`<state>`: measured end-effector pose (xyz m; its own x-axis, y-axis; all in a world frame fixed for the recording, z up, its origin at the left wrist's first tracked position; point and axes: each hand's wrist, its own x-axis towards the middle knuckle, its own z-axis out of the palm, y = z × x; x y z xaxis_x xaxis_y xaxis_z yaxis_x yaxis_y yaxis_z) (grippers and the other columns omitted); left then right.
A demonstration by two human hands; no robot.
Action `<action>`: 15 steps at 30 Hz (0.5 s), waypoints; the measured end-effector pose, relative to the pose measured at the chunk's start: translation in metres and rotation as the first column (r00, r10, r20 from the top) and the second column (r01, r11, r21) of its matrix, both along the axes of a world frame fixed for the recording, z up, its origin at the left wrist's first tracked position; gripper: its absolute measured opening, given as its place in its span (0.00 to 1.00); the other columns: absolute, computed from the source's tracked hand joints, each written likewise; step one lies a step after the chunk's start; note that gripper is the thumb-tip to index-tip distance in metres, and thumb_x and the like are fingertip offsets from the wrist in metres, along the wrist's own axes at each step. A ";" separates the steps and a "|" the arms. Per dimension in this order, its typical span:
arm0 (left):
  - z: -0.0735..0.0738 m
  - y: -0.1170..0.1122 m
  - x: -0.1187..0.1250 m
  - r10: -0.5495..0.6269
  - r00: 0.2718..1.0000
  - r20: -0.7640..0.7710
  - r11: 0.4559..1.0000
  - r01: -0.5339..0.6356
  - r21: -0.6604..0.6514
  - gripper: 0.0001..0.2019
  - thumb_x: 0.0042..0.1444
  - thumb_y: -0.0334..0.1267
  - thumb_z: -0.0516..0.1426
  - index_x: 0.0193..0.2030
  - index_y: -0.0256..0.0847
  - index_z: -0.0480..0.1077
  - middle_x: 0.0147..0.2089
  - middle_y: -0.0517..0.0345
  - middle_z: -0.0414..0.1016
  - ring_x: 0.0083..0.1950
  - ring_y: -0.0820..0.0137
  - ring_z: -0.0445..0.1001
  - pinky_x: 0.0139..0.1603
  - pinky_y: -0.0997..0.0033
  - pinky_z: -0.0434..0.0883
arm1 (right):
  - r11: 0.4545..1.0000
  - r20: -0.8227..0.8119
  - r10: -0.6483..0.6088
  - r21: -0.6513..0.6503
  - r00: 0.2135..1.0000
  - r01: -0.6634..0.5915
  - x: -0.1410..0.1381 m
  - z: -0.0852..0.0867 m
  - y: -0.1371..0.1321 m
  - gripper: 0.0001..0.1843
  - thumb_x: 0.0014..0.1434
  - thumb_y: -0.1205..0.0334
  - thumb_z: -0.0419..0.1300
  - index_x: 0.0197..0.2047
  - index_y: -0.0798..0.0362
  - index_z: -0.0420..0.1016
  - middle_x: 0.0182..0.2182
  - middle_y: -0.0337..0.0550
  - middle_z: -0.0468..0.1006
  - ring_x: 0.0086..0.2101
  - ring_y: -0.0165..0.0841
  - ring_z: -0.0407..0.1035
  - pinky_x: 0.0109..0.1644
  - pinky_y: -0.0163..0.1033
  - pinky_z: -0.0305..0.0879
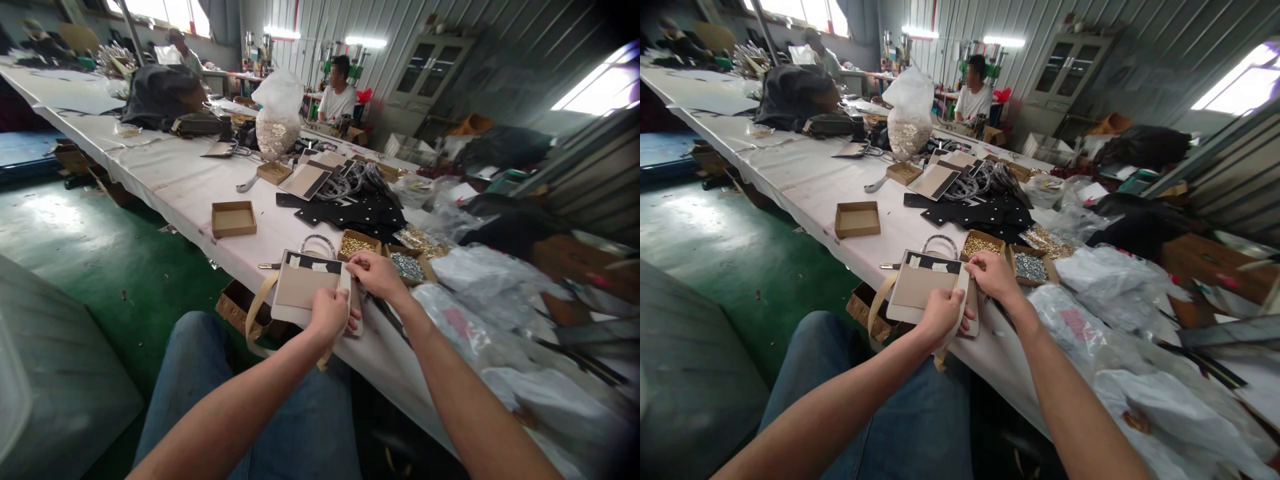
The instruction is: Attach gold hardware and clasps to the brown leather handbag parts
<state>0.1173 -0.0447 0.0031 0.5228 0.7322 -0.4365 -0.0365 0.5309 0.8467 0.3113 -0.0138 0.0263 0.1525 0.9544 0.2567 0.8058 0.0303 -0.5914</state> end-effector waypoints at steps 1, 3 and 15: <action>-0.004 0.000 0.001 0.000 1.000 -0.005 1.000 0.000 -0.004 0.24 0.80 0.45 0.51 0.41 0.29 0.79 0.30 0.44 0.83 0.19 0.71 0.71 0.23 0.70 0.71 | 1.000 0.013 0.011 -0.014 1.000 -0.011 0.002 -0.004 0.002 0.11 0.67 0.54 0.68 0.34 0.47 0.84 0.51 0.48 0.89 0.48 0.43 0.81 0.50 0.46 0.76; -0.010 0.000 0.004 0.002 1.000 -0.016 1.000 -0.002 -0.007 0.23 0.80 0.45 0.52 0.41 0.29 0.78 0.29 0.45 0.83 0.18 0.71 0.71 0.22 0.70 0.71 | 0.999 0.036 0.025 -0.032 0.999 -0.024 0.005 -0.010 0.004 0.10 0.68 0.55 0.68 0.34 0.47 0.84 0.49 0.47 0.90 0.47 0.43 0.81 0.51 0.46 0.75; -0.031 0.004 0.019 -0.085 0.983 -0.164 0.991 0.100 0.085 0.28 0.79 0.60 0.54 0.46 0.33 0.80 0.37 0.40 0.90 0.26 0.67 0.81 0.27 0.72 0.74 | 0.996 0.030 0.022 -0.090 0.999 -0.019 0.017 -0.015 0.009 0.09 0.67 0.53 0.67 0.37 0.47 0.86 0.47 0.46 0.91 0.44 0.42 0.81 0.51 0.46 0.73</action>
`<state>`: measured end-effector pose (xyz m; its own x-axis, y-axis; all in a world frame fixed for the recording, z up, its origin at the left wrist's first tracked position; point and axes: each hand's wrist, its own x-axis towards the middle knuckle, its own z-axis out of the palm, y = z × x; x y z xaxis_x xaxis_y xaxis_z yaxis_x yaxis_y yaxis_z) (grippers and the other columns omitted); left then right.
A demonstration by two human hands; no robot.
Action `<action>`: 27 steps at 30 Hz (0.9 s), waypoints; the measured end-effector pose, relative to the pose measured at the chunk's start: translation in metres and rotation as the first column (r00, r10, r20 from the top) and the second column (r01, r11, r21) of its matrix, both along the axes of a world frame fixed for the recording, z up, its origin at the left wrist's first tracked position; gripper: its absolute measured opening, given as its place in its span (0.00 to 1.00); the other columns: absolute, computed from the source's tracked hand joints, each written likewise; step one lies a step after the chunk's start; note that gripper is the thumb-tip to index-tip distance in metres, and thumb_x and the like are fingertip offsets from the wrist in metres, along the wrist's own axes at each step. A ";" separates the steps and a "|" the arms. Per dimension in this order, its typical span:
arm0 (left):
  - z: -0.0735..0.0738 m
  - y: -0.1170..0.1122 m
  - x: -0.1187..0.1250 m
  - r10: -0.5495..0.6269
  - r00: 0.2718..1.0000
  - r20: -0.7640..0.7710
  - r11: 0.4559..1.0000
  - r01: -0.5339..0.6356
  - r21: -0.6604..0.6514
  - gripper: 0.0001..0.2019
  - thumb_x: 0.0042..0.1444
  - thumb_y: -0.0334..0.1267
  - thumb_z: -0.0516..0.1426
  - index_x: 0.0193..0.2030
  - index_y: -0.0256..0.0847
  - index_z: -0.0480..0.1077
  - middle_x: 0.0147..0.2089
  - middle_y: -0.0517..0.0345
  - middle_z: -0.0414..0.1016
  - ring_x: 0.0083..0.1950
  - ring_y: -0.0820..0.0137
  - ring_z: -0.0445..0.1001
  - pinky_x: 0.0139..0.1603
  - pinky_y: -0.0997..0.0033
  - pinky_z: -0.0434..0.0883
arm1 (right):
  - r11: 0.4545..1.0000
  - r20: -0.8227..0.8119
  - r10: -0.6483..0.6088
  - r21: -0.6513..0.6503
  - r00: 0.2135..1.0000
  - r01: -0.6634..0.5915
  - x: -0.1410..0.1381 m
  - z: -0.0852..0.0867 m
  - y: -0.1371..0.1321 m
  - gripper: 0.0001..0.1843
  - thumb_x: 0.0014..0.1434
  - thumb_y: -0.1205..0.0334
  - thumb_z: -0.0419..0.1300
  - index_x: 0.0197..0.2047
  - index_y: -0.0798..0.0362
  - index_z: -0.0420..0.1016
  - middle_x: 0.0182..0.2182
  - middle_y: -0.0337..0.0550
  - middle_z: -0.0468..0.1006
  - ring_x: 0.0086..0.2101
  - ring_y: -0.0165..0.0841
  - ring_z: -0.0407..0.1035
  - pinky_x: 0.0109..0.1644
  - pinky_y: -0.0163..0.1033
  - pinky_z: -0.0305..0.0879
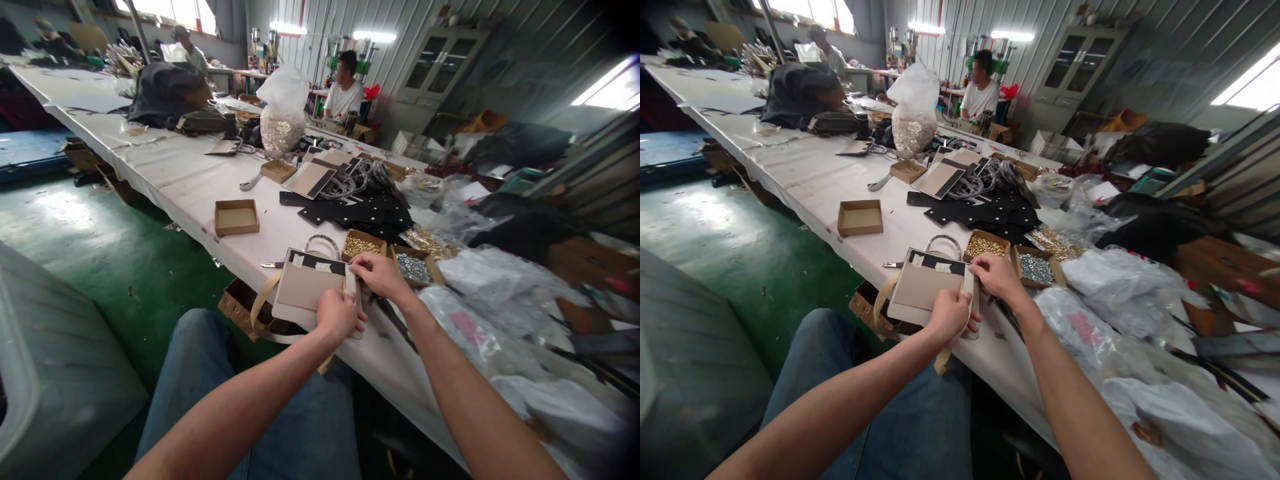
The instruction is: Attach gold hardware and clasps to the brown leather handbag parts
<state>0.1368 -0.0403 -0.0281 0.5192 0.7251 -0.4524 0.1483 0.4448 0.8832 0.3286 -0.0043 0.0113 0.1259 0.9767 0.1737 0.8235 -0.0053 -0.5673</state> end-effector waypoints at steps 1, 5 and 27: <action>0.000 0.000 -0.001 0.001 1.000 -0.004 1.000 -0.001 0.000 0.29 0.78 0.60 0.54 0.45 0.33 0.80 0.37 0.40 0.90 0.26 0.67 0.81 0.28 0.72 0.75 | 1.000 0.000 0.009 -0.003 1.000 -0.009 0.000 0.000 0.001 0.10 0.67 0.53 0.68 0.37 0.47 0.86 0.47 0.46 0.91 0.44 0.42 0.81 0.51 0.46 0.73; -0.001 -0.001 -0.003 0.007 1.000 -0.026 1.000 -0.006 0.022 0.28 0.78 0.59 0.54 0.42 0.35 0.80 0.37 0.40 0.90 0.26 0.65 0.82 0.30 0.69 0.78 | 0.999 -0.001 0.043 0.014 0.999 -0.043 -0.001 -0.003 0.002 0.11 0.66 0.54 0.67 0.33 0.47 0.85 0.47 0.46 0.90 0.46 0.43 0.81 0.53 0.47 0.73; 0.015 0.000 -0.015 -0.032 0.985 -0.167 0.973 0.068 0.220 0.23 0.77 0.52 0.54 0.35 0.40 0.79 0.30 0.47 0.87 0.28 0.63 0.85 0.38 0.67 0.77 | 0.982 -0.414 -0.188 -0.090 0.891 0.165 0.007 -0.015 0.009 0.24 0.53 0.50 0.80 0.48 0.53 0.86 0.43 0.52 0.89 0.38 0.41 0.82 0.43 0.46 0.82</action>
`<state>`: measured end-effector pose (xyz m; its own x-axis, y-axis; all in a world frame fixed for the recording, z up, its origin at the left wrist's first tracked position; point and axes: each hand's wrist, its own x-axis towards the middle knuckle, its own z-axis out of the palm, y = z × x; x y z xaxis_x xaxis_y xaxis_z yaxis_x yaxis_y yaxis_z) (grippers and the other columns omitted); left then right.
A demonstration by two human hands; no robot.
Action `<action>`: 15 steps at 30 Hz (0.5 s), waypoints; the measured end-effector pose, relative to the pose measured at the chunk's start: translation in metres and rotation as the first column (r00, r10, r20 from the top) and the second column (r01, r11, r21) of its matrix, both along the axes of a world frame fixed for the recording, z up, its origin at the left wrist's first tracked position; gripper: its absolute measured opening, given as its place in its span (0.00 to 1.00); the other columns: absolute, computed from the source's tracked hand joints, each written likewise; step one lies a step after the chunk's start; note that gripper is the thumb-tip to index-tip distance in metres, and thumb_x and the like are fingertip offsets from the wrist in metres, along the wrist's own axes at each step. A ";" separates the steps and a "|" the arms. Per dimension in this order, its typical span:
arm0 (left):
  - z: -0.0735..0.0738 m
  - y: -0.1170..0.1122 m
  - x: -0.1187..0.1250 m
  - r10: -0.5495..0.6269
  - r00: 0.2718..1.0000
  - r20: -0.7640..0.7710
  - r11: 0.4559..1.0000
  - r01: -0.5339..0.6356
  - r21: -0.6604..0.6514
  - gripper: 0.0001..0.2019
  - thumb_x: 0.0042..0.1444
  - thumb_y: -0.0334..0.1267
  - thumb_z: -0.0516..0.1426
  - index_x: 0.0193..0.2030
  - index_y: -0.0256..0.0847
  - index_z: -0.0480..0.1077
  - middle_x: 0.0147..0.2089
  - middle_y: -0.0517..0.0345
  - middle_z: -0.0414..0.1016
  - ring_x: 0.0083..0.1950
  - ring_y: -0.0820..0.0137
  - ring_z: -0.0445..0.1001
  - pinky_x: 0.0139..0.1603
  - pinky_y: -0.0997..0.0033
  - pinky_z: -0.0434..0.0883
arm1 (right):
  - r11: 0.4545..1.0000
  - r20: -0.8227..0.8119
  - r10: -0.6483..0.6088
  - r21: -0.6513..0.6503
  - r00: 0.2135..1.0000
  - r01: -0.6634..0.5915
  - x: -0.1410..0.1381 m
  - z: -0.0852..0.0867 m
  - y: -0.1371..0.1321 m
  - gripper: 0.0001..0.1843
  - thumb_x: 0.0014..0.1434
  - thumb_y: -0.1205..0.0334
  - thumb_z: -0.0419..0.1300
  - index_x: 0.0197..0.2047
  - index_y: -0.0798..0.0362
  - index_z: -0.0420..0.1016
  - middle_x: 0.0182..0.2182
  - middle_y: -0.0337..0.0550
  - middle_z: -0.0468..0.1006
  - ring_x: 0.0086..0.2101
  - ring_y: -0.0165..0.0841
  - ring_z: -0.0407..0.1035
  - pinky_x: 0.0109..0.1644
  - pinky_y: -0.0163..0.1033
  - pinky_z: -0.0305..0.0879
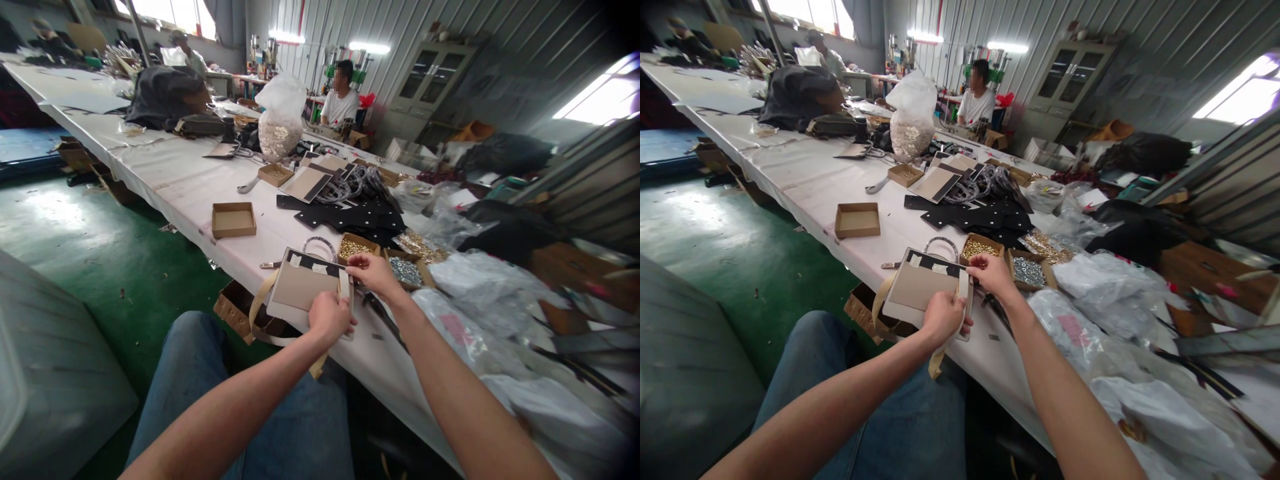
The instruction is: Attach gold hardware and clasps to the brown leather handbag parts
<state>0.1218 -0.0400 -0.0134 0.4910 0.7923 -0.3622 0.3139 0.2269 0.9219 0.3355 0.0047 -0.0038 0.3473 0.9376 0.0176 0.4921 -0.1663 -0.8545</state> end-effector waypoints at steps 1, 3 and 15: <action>-0.001 0.000 0.000 0.000 1.000 0.013 1.000 0.000 -0.008 0.23 0.77 0.52 0.54 0.35 0.40 0.80 0.31 0.47 0.88 0.28 0.63 0.84 0.38 0.67 0.78 | 1.000 -0.024 0.016 -0.023 1.000 -0.016 0.000 0.002 -0.001 0.23 0.55 0.47 0.79 0.48 0.53 0.87 0.41 0.52 0.89 0.37 0.40 0.81 0.41 0.46 0.82; -0.003 0.000 0.001 0.005 1.000 0.029 1.000 -0.005 -0.020 0.24 0.77 0.54 0.55 0.36 0.40 0.80 0.31 0.47 0.88 0.27 0.63 0.84 0.40 0.65 0.79 | 0.995 -0.064 0.055 -0.074 0.996 -0.060 -0.001 0.006 -0.003 0.25 0.57 0.45 0.79 0.51 0.52 0.89 0.41 0.52 0.90 0.36 0.39 0.81 0.37 0.43 0.80; -0.010 0.000 -0.012 0.004 0.974 0.226 0.997 0.015 -0.082 0.29 0.76 0.58 0.54 0.28 0.40 0.73 0.21 0.50 0.78 0.16 0.68 0.72 0.21 0.70 0.68 | 0.937 -0.154 0.162 -0.285 0.975 -0.201 0.003 0.009 0.009 0.28 0.46 0.47 0.85 0.44 0.57 0.90 0.30 0.44 0.86 0.26 0.30 0.73 0.27 0.34 0.72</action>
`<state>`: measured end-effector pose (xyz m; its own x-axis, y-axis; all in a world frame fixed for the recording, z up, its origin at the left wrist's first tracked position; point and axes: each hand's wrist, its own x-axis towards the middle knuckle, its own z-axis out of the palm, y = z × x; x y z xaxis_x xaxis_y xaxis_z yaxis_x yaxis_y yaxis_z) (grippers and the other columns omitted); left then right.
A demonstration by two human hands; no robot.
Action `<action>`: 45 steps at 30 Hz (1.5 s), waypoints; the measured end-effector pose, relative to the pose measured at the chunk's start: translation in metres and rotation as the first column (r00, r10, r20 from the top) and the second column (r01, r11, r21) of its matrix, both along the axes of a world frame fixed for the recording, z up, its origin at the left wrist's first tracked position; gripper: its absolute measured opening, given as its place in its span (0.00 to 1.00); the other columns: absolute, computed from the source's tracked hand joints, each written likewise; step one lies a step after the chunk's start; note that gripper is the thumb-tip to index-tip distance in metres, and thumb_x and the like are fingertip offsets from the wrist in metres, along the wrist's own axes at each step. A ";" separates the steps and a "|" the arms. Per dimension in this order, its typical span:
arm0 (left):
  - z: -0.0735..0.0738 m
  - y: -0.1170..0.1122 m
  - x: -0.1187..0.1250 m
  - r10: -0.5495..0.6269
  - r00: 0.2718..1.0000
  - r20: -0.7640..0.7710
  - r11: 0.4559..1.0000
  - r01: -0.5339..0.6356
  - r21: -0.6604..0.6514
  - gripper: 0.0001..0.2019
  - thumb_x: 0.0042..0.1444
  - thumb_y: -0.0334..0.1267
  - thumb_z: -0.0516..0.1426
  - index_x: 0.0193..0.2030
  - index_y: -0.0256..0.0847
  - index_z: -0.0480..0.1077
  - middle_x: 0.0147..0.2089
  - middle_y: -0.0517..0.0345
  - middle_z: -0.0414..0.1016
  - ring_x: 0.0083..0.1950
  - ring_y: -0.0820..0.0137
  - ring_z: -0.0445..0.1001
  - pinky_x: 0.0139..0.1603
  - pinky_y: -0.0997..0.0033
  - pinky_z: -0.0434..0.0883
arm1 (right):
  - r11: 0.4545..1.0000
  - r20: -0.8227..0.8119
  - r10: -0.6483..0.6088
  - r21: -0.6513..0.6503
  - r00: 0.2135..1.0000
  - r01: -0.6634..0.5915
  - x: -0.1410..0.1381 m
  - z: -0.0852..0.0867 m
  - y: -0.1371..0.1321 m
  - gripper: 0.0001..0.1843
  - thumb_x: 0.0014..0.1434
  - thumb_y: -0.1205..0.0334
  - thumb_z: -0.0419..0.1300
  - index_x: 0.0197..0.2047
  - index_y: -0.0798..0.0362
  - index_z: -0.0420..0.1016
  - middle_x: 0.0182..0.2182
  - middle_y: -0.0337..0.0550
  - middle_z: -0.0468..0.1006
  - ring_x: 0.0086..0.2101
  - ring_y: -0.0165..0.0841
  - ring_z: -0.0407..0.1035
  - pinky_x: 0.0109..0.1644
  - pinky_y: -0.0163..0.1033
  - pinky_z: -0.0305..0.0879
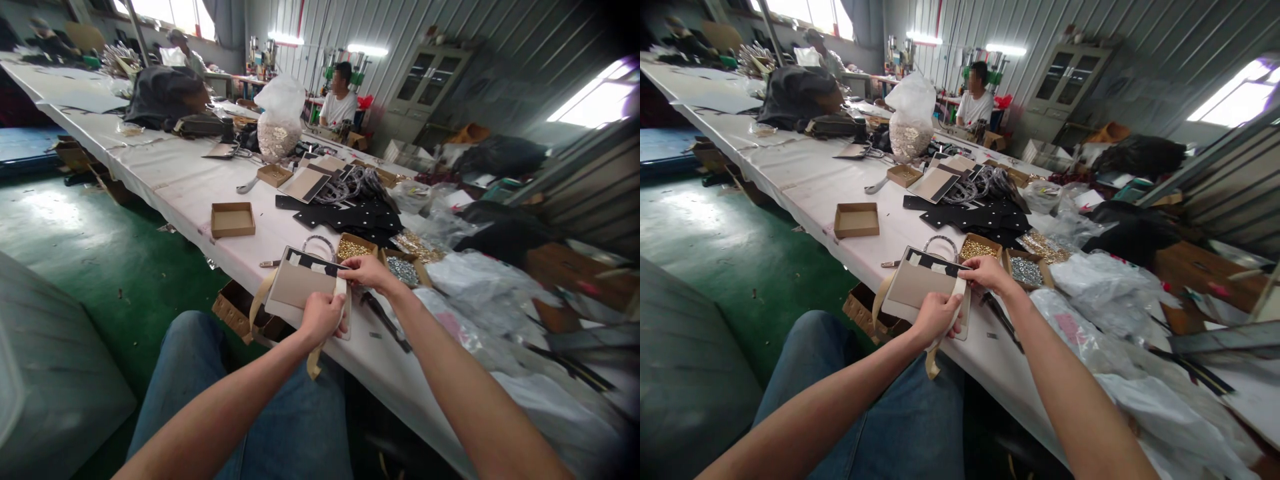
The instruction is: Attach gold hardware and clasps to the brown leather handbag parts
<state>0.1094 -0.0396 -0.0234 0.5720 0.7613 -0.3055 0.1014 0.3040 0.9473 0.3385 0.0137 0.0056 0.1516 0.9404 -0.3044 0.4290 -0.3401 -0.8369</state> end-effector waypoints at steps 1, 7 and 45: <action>0.000 0.000 -0.001 -0.001 1.000 -0.001 1.000 0.001 -0.002 0.29 0.76 0.58 0.55 0.27 0.40 0.73 0.21 0.50 0.78 0.16 0.67 0.72 0.21 0.70 0.68 | 1.000 0.002 0.014 -0.013 1.000 -0.013 0.000 0.002 0.001 0.28 0.46 0.47 0.85 0.43 0.57 0.90 0.30 0.44 0.86 0.26 0.30 0.73 0.28 0.33 0.73; 0.001 -0.002 -0.002 -0.037 0.994 -0.105 0.999 0.038 0.013 0.35 0.74 0.67 0.55 0.27 0.38 0.78 0.22 0.46 0.81 0.23 0.64 0.79 0.33 0.68 0.76 | 0.977 0.011 0.203 -0.066 0.979 -0.202 0.003 0.018 -0.003 0.34 0.49 0.50 0.84 0.58 0.52 0.89 0.50 0.48 0.91 0.40 0.38 0.83 0.41 0.36 0.81; 0.003 -0.007 -0.041 -0.139 0.975 0.175 0.989 0.128 0.071 0.25 0.73 0.58 0.58 0.38 0.37 0.80 0.17 0.63 0.68 0.17 0.74 0.61 0.22 0.73 0.57 | 0.872 0.344 0.489 -0.180 0.802 -0.455 -0.004 0.032 0.018 0.14 0.51 0.52 0.75 0.36 0.52 0.84 0.28 0.36 0.81 0.29 0.30 0.70 0.31 0.34 0.61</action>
<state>0.0685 -0.0469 -0.0208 0.7109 0.6880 -0.1456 -0.0356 0.2420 0.9696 0.3345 0.0319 0.0372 -0.1879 0.8980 -0.3978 0.8231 -0.0770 -0.5626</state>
